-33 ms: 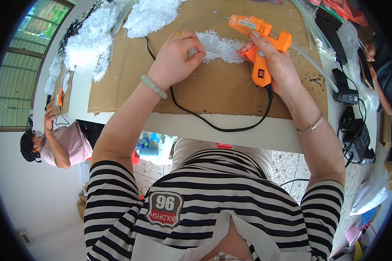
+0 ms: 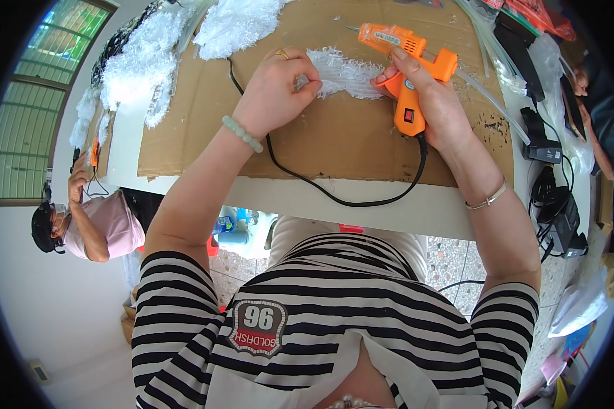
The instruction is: Applying hot glue to white fluffy material to assemble a craft or toy.
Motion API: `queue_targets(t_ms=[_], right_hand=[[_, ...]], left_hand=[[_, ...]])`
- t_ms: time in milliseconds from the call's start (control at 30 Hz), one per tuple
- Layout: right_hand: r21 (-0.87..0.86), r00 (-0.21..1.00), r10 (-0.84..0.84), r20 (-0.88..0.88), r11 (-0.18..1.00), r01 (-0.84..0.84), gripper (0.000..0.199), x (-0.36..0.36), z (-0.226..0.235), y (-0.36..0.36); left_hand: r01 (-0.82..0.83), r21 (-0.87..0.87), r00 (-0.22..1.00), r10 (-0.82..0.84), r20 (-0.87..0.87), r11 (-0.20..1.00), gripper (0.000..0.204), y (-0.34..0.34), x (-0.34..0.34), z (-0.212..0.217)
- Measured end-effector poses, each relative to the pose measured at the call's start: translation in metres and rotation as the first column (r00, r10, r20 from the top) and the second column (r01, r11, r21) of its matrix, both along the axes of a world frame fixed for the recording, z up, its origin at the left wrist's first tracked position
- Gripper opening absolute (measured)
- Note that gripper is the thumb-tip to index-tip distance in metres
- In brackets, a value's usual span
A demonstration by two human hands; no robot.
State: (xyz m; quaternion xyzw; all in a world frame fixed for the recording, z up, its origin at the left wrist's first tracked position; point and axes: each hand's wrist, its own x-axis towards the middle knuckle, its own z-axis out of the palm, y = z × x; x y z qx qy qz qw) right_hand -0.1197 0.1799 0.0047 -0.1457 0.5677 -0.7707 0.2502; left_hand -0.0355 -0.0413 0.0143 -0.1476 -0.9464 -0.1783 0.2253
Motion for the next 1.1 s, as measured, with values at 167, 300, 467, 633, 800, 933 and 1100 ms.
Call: queue_targets(t_ms=[167, 300, 467, 633, 800, 933, 1100], right_hand=[[-0.01, 0.999, -0.017, 0.033, 1.0, 0.017, 0.03, 0.001, 0.001, -0.001], [0.024, 1.0, -0.011, -0.007, 1.0, 0.012, 0.03, 0.0, 0.0, 0.001], [0.006, 1.0, 0.018, -0.007, 1.0, -0.018, 0.03, -0.003, -0.002, 0.003], [-0.034, 0.999, -0.017, 0.039, 0.999, 0.019, 0.029, -0.002, -0.002, 0.002], [-0.025, 1.0, 0.005, 0.027, 1.0, -0.005, 0.029, 0.001, 0.002, 0.004], [0.009, 0.999, 0.027, -0.023, 1.0, -0.027, 0.029, -0.002, 0.0, 0.004], [0.028, 0.999, 0.036, -0.026, 0.999, -0.035, 0.03, -0.001, 0.002, 0.004]], left_hand=[[-0.188, -0.005, 0.981, 0.188, 0.047, 0.982, 0.026, 0.002, -0.009, -0.007], [-0.291, 0.329, 0.956, 0.281, 0.079, 0.898, 0.043, -0.008, -0.009, -0.005], [-0.205, 0.332, 0.973, 0.228, -0.032, 0.921, 0.055, 0.002, 0.002, 0.004], [-0.066, -0.103, 0.996, 0.06, -0.064, 0.992, 0.069, 0.019, -0.004, 0.002], [-0.137, -0.019, 0.99, 0.136, -0.03, 0.99, 0.069, 0.014, -0.023, -0.002], [-0.151, -0.029, 0.988, 0.15, -0.025, 0.988, 0.068, 0.009, -0.031, -0.009], [-0.208, 0.286, 0.973, 0.228, -0.04, 0.935, 0.05, -0.008, -0.035, -0.003]])
